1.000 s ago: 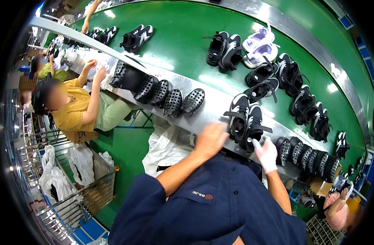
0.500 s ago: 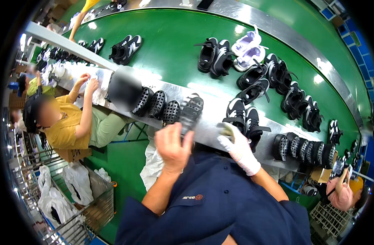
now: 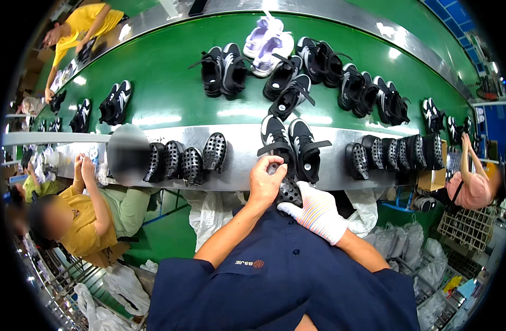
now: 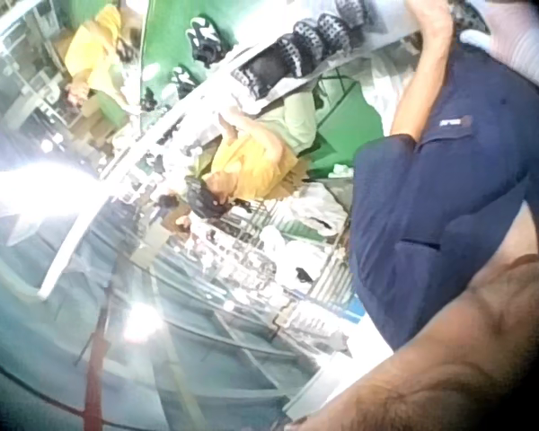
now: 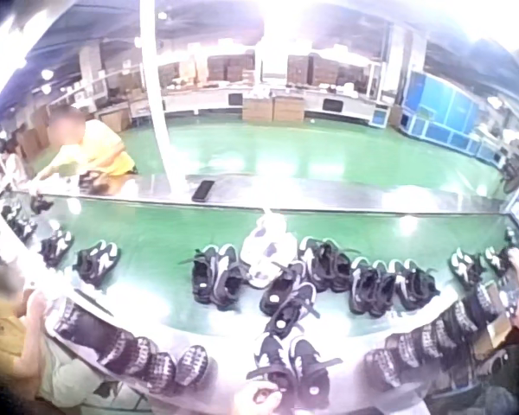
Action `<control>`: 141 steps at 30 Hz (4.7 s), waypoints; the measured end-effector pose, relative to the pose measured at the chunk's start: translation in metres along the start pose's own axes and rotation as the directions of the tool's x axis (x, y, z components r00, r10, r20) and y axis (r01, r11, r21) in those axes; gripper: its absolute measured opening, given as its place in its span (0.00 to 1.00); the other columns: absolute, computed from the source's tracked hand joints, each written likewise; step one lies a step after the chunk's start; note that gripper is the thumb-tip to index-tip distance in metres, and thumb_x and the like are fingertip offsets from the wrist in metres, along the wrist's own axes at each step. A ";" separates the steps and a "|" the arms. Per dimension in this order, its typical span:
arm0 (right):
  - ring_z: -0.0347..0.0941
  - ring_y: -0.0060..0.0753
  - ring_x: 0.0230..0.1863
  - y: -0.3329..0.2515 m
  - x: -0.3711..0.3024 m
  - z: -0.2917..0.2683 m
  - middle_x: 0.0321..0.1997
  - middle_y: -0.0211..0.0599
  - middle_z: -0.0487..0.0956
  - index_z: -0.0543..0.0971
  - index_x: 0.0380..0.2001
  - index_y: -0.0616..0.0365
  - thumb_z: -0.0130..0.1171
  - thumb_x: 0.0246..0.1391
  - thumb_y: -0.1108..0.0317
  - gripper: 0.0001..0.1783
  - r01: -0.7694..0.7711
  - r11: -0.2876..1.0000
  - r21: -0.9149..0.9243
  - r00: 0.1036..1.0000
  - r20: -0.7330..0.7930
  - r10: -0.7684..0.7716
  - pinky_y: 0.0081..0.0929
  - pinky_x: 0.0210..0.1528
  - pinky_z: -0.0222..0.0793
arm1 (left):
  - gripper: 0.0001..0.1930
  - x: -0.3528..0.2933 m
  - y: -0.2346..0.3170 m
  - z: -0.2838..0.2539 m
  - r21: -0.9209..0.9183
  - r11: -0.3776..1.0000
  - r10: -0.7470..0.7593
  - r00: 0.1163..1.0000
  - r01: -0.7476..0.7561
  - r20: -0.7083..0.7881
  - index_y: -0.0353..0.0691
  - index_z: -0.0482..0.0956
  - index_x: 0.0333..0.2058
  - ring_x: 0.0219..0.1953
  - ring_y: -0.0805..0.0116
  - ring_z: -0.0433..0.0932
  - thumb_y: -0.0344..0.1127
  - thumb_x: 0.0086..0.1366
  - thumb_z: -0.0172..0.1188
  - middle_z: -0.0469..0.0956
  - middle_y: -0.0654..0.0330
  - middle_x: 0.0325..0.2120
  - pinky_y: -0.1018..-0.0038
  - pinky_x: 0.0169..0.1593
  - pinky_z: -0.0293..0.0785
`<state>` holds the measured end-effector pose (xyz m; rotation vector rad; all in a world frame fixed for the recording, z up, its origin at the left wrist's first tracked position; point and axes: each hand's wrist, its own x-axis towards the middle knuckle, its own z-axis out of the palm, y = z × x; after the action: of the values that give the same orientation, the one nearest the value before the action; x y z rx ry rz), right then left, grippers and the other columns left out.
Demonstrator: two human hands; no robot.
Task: The person handles black and white sneakers one at a time on an assembly line, turning them over to check the soles and sides before placing them back on the conveyor belt.
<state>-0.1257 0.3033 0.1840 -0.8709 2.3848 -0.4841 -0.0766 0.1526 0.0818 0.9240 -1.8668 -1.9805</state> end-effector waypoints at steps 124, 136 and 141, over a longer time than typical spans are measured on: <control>0.83 0.47 0.36 0.276 0.334 -0.134 0.29 0.39 0.84 0.85 0.29 0.46 0.69 0.49 0.39 0.22 -0.269 0.849 -0.454 0.923 -0.373 0.093 0.49 0.38 0.70 | 0.30 0.230 0.059 -0.038 0.643 -0.132 0.109 0.634 -0.754 0.766 0.61 0.78 0.58 0.66 0.45 0.67 0.31 0.55 0.67 0.64 0.43 0.66 0.47 0.59 0.71; 0.81 0.51 0.51 0.246 0.254 -0.176 0.47 0.49 0.85 0.84 0.48 0.61 0.69 0.58 0.58 0.20 -0.128 0.991 0.036 0.817 -0.562 0.126 0.41 0.57 0.74 | 0.11 0.271 0.018 0.111 0.700 0.134 0.004 0.707 -0.701 0.707 0.43 0.86 0.41 0.45 0.47 0.78 0.33 0.61 0.61 0.79 0.46 0.34 0.55 0.45 0.81; 0.82 0.38 0.42 0.172 0.241 -0.169 0.41 0.43 0.85 0.84 0.46 0.63 0.70 0.57 0.71 0.15 0.138 0.965 0.222 0.842 -0.540 0.004 0.31 0.52 0.75 | 0.09 0.265 0.035 0.218 0.664 0.305 0.272 0.731 -0.683 0.626 0.40 0.85 0.38 0.53 0.49 0.73 0.34 0.60 0.62 0.78 0.49 0.44 0.56 0.47 0.76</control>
<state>-0.4633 0.2893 0.1413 -0.7750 2.7009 -1.1711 -0.4184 0.1644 0.0389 -0.0601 -3.0134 -0.7238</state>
